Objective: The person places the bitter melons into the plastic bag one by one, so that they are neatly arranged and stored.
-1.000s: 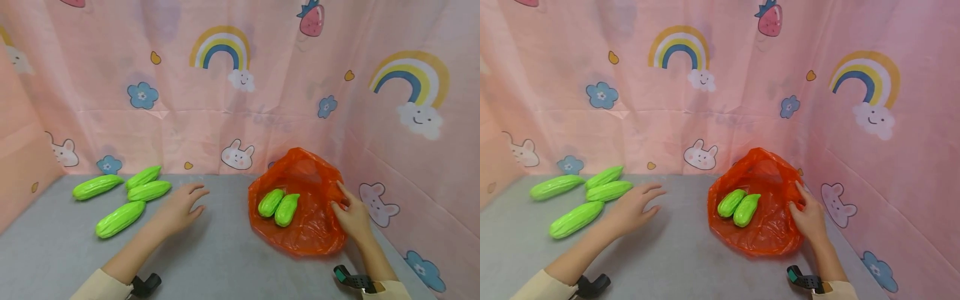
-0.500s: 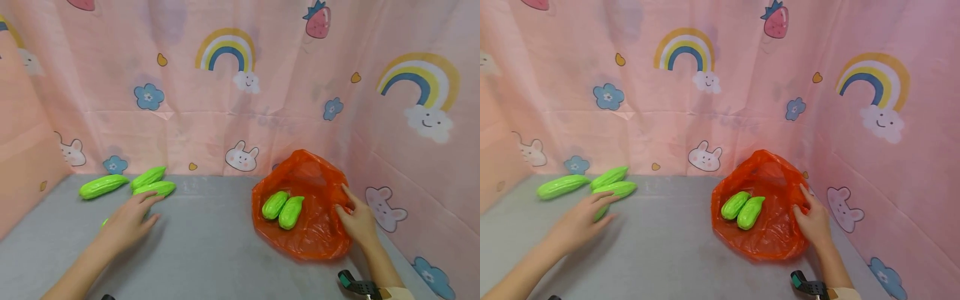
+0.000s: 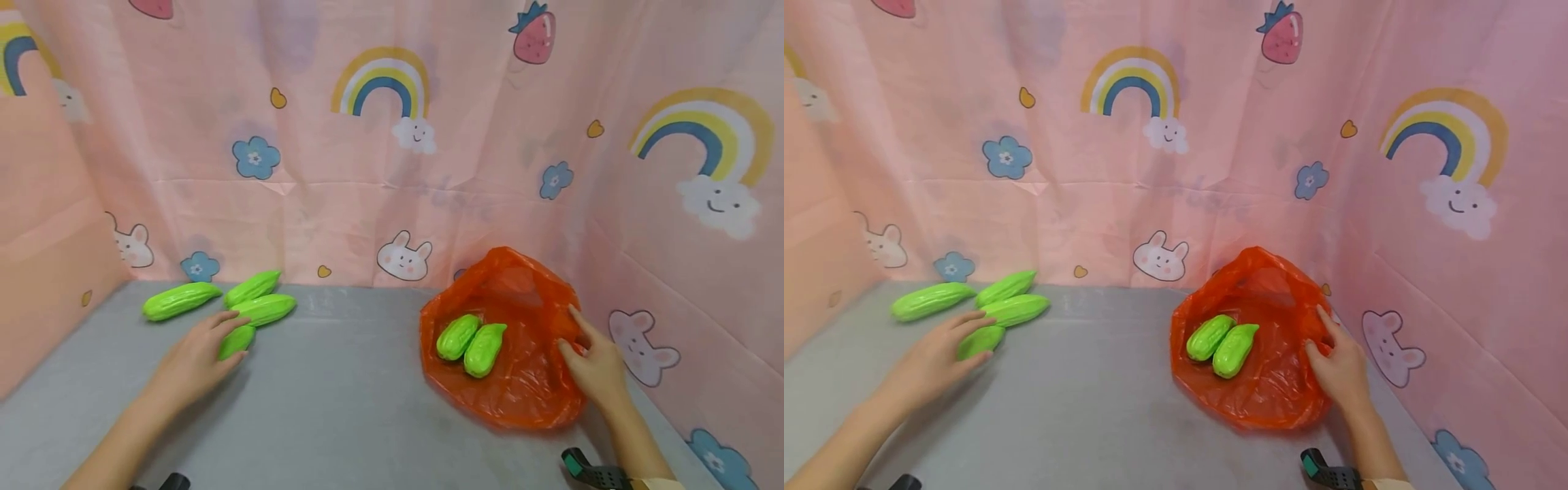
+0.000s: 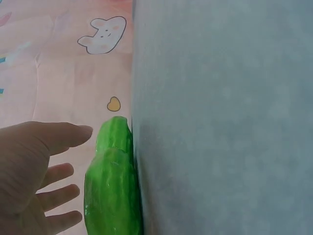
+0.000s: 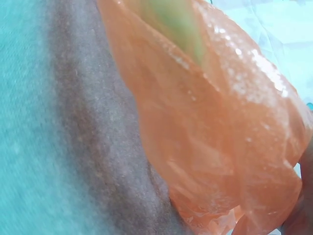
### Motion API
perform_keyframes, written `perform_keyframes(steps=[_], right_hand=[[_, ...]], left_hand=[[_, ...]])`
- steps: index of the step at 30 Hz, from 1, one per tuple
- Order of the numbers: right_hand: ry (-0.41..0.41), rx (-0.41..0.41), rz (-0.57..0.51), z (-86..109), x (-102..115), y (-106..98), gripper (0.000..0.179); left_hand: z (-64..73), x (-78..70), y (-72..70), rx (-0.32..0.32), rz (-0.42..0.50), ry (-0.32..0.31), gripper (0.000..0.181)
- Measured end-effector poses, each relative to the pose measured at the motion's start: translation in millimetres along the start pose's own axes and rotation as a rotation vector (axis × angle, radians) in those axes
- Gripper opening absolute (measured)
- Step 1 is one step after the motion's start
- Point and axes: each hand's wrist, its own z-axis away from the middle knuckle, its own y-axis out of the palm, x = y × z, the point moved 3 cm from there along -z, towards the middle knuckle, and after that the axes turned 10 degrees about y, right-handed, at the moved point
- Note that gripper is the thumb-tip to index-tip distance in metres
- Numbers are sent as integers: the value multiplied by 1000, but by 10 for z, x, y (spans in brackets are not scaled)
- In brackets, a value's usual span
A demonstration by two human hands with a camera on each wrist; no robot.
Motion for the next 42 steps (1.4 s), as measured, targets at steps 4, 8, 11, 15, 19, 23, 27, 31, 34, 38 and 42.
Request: perform_keyframes(steps=[4, 8, 11, 15, 19, 23, 27, 31, 34, 38, 42], right_hand=[[5, -2, 19, 23, -20, -28, 61], [13, 9, 20, 37, -30, -43, 61], [17, 15, 15, 41, -34, -40, 62], [22, 15, 19, 33, -38, -24, 61], [27, 11, 20, 17, -42, 0, 61], [20, 4, 17, 9, -38, 12, 61], [14, 3, 11, 12, -25, 9, 61], [11, 3, 8, 11, -16, 11, 61], [12, -4, 10, 5, -13, 12, 61], [16, -7, 9, 0, -10, 12, 60], [10, -10, 4, 8, -13, 14, 59]], left_hand=[[4, 44, 32, 29, 3, -19, 56], [25, 86, 62, 42, 10, -27, 57], [42, 100, 74, 46, 18, -25, 57], [64, 124, 92, 49, 26, -29, 58], [85, 155, 105, 46, 28, -28, 58], [96, 174, 113, 41, 31, -16, 54], [99, 183, 119, 49, 37, -15, 53], [97, 182, 118, 48, 35, -9, 51], [88, 170, 113, 27, 40, 9, 49], [79, 147, 110, -18, 71, 35, 47], [69, 135, 120, -40, 148, 53, 44]])
